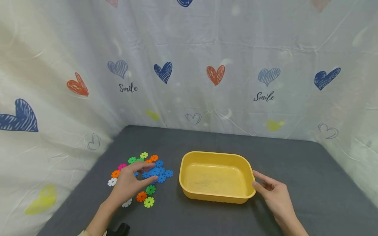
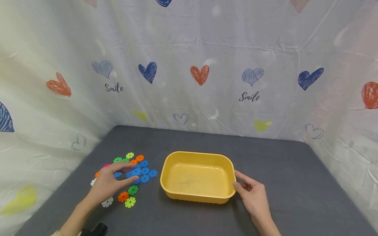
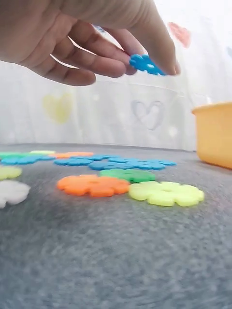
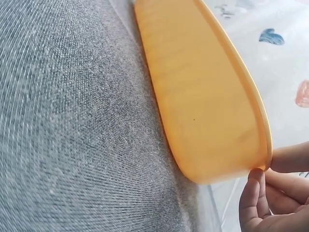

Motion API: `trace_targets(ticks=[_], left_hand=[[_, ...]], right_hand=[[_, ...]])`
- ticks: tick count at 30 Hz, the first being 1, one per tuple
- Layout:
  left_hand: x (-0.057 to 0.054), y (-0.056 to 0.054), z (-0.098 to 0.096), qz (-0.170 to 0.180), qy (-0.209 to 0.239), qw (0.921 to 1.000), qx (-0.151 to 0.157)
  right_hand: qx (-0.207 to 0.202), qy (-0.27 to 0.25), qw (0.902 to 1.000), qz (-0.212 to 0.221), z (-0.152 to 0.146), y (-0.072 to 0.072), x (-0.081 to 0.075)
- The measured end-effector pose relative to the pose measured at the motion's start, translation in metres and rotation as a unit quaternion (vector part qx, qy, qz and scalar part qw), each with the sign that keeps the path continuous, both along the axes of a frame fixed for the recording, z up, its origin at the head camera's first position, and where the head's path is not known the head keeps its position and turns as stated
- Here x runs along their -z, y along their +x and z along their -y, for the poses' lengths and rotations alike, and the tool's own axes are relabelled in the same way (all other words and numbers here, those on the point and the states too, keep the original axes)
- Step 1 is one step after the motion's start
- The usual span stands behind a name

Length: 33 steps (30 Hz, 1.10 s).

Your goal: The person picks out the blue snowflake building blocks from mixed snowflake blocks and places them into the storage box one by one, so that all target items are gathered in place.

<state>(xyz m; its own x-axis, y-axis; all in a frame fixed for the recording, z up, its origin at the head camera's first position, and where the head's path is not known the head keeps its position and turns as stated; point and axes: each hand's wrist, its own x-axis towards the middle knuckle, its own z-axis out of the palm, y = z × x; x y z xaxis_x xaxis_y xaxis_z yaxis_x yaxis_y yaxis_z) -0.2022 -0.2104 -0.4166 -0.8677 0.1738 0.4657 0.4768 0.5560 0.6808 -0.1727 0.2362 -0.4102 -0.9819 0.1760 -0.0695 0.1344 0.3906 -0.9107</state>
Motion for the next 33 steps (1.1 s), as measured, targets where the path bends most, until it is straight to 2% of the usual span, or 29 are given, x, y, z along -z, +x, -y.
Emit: trace_targets(ticks=[5, 10, 15, 21, 28, 33], left_hand=[[-0.008, 0.000, -0.013, -0.001, 0.011, 0.9999, 0.010], [-0.015, -0.004, -0.025, 0.006, 0.025, 0.9990, 0.036], [-0.018, -0.008, -0.038, 0.007, 0.023, 0.9983, 0.053], [-0.020, -0.011, -0.054, -0.013, 0.009, 0.9965, 0.082], [-0.023, -0.013, -0.075, -0.005, 0.018, 0.9937, 0.110], [-0.026, -0.016, -0.087, -0.030, 0.001, 0.9908, 0.132]], right_hand=[[0.002, 0.005, 1.0000, 0.003, -0.001, -0.001, 0.001], [0.003, 0.004, 1.0000, 0.002, -0.001, -0.001, 0.000], [0.000, 0.003, 1.0000, 0.009, -0.002, -0.001, 0.000], [0.000, 0.002, 0.9999, 0.011, -0.002, -0.002, 0.001], [0.005, 0.010, 0.9999, 0.007, -0.001, -0.003, 0.000], [0.008, 0.016, 0.9998, 0.004, -0.001, -0.002, 0.001]])
